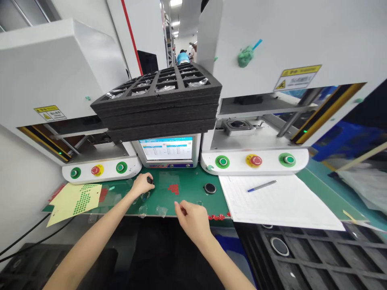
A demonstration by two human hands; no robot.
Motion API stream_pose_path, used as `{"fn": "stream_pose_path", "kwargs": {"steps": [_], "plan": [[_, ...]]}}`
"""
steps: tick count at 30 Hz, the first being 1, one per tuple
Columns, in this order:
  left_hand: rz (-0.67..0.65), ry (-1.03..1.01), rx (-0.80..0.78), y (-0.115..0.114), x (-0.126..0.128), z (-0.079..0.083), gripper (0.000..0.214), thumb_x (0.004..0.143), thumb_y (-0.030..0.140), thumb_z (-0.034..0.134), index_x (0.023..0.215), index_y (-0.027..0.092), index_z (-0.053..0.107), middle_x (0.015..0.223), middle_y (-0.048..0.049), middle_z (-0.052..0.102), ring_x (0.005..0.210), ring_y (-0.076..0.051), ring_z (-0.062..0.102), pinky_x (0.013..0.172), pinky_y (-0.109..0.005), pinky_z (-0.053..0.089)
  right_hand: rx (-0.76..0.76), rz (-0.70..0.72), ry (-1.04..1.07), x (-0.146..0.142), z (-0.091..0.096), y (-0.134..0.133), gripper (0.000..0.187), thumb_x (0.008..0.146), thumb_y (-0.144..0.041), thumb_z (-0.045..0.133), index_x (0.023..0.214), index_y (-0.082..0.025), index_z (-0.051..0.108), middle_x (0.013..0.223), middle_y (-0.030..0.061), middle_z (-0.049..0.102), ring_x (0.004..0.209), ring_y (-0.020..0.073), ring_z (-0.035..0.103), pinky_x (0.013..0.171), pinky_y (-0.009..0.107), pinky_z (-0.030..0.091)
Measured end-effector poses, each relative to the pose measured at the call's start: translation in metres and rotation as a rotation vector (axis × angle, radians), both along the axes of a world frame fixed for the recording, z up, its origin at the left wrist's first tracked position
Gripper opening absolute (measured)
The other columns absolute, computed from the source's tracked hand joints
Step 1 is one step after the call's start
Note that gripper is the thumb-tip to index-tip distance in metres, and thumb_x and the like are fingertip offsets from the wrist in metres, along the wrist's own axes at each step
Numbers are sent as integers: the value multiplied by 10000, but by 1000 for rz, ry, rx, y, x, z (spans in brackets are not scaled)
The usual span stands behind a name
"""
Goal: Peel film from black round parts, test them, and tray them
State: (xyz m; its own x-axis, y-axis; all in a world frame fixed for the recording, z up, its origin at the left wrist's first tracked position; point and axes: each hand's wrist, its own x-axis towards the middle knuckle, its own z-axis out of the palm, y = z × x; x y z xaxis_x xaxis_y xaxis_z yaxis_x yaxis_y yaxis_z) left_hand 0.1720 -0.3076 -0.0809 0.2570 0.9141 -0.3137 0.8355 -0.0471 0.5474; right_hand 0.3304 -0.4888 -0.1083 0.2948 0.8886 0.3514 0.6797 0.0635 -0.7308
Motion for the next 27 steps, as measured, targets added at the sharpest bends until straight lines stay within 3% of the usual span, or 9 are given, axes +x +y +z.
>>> {"fn": "stream_pose_path", "kwargs": {"steps": [3, 7, 9, 12, 15, 21, 24, 27], "plan": [[41, -272, -159, -18, -4, 14, 262, 941, 251, 608, 1176, 136, 614, 1158, -102, 659, 1000, -213, 660, 890, -413, 555, 81, 1, 106, 2, 7, -24, 587, 956, -546, 439, 488, -194, 478, 404, -16, 480, 347, 92, 447, 406, 216, 304], [53, -628, -397, -73, -7, 28, 328, 942, 183, 450, 1218, 131, 620, 1133, -128, 704, 948, -166, 700, 906, -312, 559, 145, -15, 294, -5, 14, -39, 405, 961, -450, 519, 681, -184, 640, 561, 15, 649, 458, 129, 623, 450, 181, 486], [74, -738, -492, -103, -6, 29, 340, 920, 235, 448, 1158, 111, 655, 1111, -151, 715, 929, -182, 710, 889, -317, 569, 169, -14, 381, -13, 16, -40, 303, 944, -431, 564, 826, -177, 679, 729, 49, 726, 595, 158, 708, 559, 204, 578], [124, -862, -556, -139, -4, 28, 358, 880, 381, 545, 1060, 109, 692, 1066, -155, 726, 889, -198, 707, 810, -301, 588, 199, 10, 488, -25, 18, -40, 201, 925, -385, 611, 918, -196, 680, 877, 61, 746, 740, 169, 742, 677, 230, 620], [62, -962, -450, -162, -4, 31, 352, 852, 444, 665, 1009, 132, 706, 1010, -110, 729, 784, -155, 678, 726, -245, 579, 283, 19, 587, -32, 24, -45, 23, 881, -247, 675, 889, -226, 678, 862, 26, 738, 776, 141, 736, 701, 189, 610], [-197, -827, -209, -182, -15, 44, 216, 979, 342, 541, 1032, 173, 664, 799, -20, 690, 655, -111, 643, 619, -183, 537, 352, 56, 645, -30, 44, -57, 173, 815, -74, 686, 775, -221, 603, 827, -2, 710, 758, 105, 704, 694, 149, 587], [-281, -742, -73, -185, -20, 46, 173, 995, 286, 520, 1060, 202, 656, 846, -12, 695, 699, -106, 646, 630, -165, 510, 342, 145, 677, -26, 49, -59, 328, 813, -35, 664, 661, -207, 430, 819, -2, 710, 734, 118, 694, 649, 186, 593], [-357, -682, 71, -186, -24, 48, 145, 993, 230, 525, 1064, 216, 651, 916, -8, 709, 782, -109, 657, 705, -166, 499, 325, 206, 638, -23, 53, -60, 384, 808, -7, 648, 653, -210, 361, 796, 2, 710, 729, 141, 688, 622, 226, 589]]}}
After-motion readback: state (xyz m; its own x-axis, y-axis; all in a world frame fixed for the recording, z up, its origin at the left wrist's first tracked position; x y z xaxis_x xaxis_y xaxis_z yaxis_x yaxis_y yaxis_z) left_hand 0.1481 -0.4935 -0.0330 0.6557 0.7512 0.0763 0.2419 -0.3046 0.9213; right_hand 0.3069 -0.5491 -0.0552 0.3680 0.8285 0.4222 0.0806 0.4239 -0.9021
